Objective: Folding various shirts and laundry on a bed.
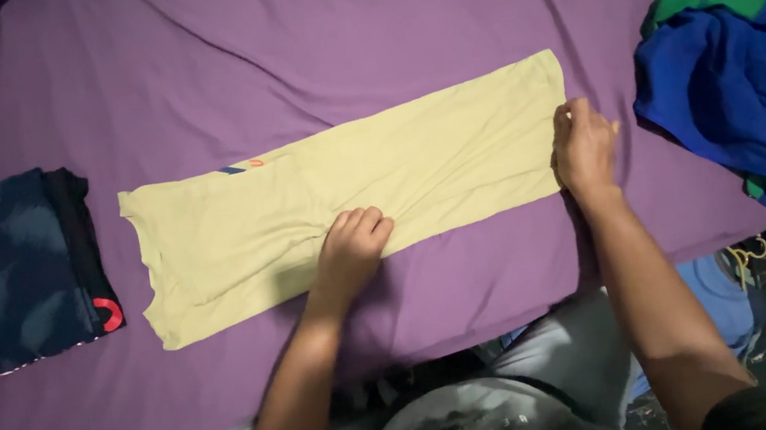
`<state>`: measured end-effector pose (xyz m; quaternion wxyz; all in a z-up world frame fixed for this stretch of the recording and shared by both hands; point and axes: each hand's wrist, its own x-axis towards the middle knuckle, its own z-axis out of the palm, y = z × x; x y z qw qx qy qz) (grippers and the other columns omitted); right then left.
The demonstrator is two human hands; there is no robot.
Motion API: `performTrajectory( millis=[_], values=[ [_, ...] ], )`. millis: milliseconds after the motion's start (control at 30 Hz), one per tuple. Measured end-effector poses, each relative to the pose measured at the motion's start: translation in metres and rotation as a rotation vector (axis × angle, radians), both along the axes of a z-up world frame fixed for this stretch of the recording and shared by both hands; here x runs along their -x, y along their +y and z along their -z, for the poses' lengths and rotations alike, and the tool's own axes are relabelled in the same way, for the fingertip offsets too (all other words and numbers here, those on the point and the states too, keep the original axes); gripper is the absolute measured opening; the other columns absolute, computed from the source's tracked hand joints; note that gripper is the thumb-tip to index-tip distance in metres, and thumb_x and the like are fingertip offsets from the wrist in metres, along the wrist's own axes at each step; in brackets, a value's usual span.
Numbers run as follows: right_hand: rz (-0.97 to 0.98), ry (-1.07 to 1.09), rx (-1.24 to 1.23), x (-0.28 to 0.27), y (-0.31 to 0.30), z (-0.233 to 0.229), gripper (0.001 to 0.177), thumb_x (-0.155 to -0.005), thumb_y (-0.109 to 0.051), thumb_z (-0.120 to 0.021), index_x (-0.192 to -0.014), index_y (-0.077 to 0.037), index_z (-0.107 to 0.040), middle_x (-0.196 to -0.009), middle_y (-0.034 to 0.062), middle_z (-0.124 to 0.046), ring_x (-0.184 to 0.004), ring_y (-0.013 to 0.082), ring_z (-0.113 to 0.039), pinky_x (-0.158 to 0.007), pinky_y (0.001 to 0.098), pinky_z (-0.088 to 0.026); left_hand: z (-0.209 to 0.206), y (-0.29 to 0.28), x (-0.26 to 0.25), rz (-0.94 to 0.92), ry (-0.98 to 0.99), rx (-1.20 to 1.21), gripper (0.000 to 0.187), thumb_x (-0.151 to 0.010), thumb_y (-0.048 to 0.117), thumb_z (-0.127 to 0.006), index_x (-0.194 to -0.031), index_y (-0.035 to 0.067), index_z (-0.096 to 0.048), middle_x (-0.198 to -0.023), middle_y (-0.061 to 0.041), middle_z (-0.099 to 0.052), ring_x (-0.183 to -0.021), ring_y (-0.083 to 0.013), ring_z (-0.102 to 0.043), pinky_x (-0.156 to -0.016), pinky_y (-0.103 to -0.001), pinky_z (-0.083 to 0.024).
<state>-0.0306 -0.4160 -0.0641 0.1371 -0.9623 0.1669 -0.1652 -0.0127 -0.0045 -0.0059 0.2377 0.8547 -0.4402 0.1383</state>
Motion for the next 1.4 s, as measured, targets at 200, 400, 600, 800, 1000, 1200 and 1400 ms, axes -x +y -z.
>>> performTrajectory(
  millis=[200,400,600,800,1000,1200,1400],
  values=[
    [0.163,-0.104,0.058,0.028,0.018,-0.020,0.037,-0.097,-0.033,-0.082,-0.103,-0.004,-0.060,-0.097,0.0161,-0.067,-0.096,0.0382,-0.061,-0.086,0.0556,-0.039,-0.031,-0.006,0.002,-0.015,-0.029,0.059,0.020,-0.083,0.008,-0.058,-0.101,0.006,-0.066,-0.094,-0.007,-0.059,-0.093,-0.0242,-0.060,-0.087,-0.038,-0.048],
    [0.175,-0.231,-0.105,0.037,0.023,-0.018,0.033,-0.088,-0.028,-0.084,-0.104,-0.006,-0.066,-0.099,0.0115,-0.065,-0.101,0.0339,-0.058,-0.087,0.0512,-0.034,-0.020,-0.014,0.002,-0.015,-0.121,-0.026,0.013,-0.083,0.013,-0.059,-0.093,0.007,-0.065,-0.093,-0.006,-0.059,-0.093,-0.0234,-0.060,-0.087,-0.039,-0.047],
    [0.097,-0.189,0.008,0.037,0.023,-0.022,0.014,-0.093,-0.021,-0.083,-0.097,-0.011,-0.074,-0.101,0.0094,-0.063,-0.103,0.0299,-0.057,-0.092,0.0472,-0.033,-0.016,-0.029,0.003,-0.066,-0.164,0.008,0.013,-0.087,0.013,-0.059,-0.094,0.006,-0.067,-0.092,-0.005,-0.057,-0.091,-0.0220,-0.058,-0.084,-0.037,-0.046],
    [-0.188,-0.141,-0.052,0.034,0.018,-0.028,0.007,-0.089,-0.016,-0.080,-0.095,-0.014,-0.076,-0.096,0.0038,-0.062,-0.099,0.0244,-0.056,-0.088,0.0447,-0.032,-0.005,-0.038,-0.001,-0.076,-0.063,0.021,0.010,-0.084,0.014,-0.058,-0.088,0.008,-0.066,-0.093,-0.006,-0.059,-0.094,-0.0244,-0.058,-0.086,-0.041,-0.044],
    [-0.241,-0.134,0.095,0.029,0.010,-0.023,0.004,-0.098,-0.011,-0.072,-0.097,-0.012,-0.068,-0.101,0.0069,-0.061,-0.100,0.0286,-0.055,-0.089,0.0466,-0.032,0.009,-0.034,-0.003,-0.059,-0.077,-0.003,0.010,-0.085,0.014,-0.057,-0.086,0.008,-0.064,-0.092,-0.006,-0.058,-0.093,-0.0248,-0.058,-0.085,-0.041,-0.044],
    [-0.298,-0.239,0.099,0.041,-0.012,-0.017,0.008,-0.106,-0.009,-0.067,-0.108,-0.007,-0.059,-0.107,0.0115,-0.058,-0.105,0.0319,-0.053,-0.095,0.0468,-0.034,-0.007,-0.031,-0.002,-0.038,-0.113,0.019,0.010,-0.087,0.014,-0.056,-0.092,0.007,-0.063,-0.094,-0.008,-0.056,-0.092,-0.0243,-0.058,-0.085,-0.039,-0.044],
    [-0.420,-0.254,0.208,0.055,-0.005,-0.039,0.012,-0.100,-0.006,-0.068,-0.109,-0.007,-0.060,-0.108,0.0125,-0.059,-0.103,0.0305,-0.054,-0.095,0.0475,-0.035,-0.005,-0.029,-0.002,0.013,-0.061,0.019,0.013,-0.088,0.014,-0.056,-0.097,0.007,-0.062,-0.097,-0.008,-0.058,-0.096,-0.0248,-0.059,-0.087,-0.039,-0.045]
  ],
)
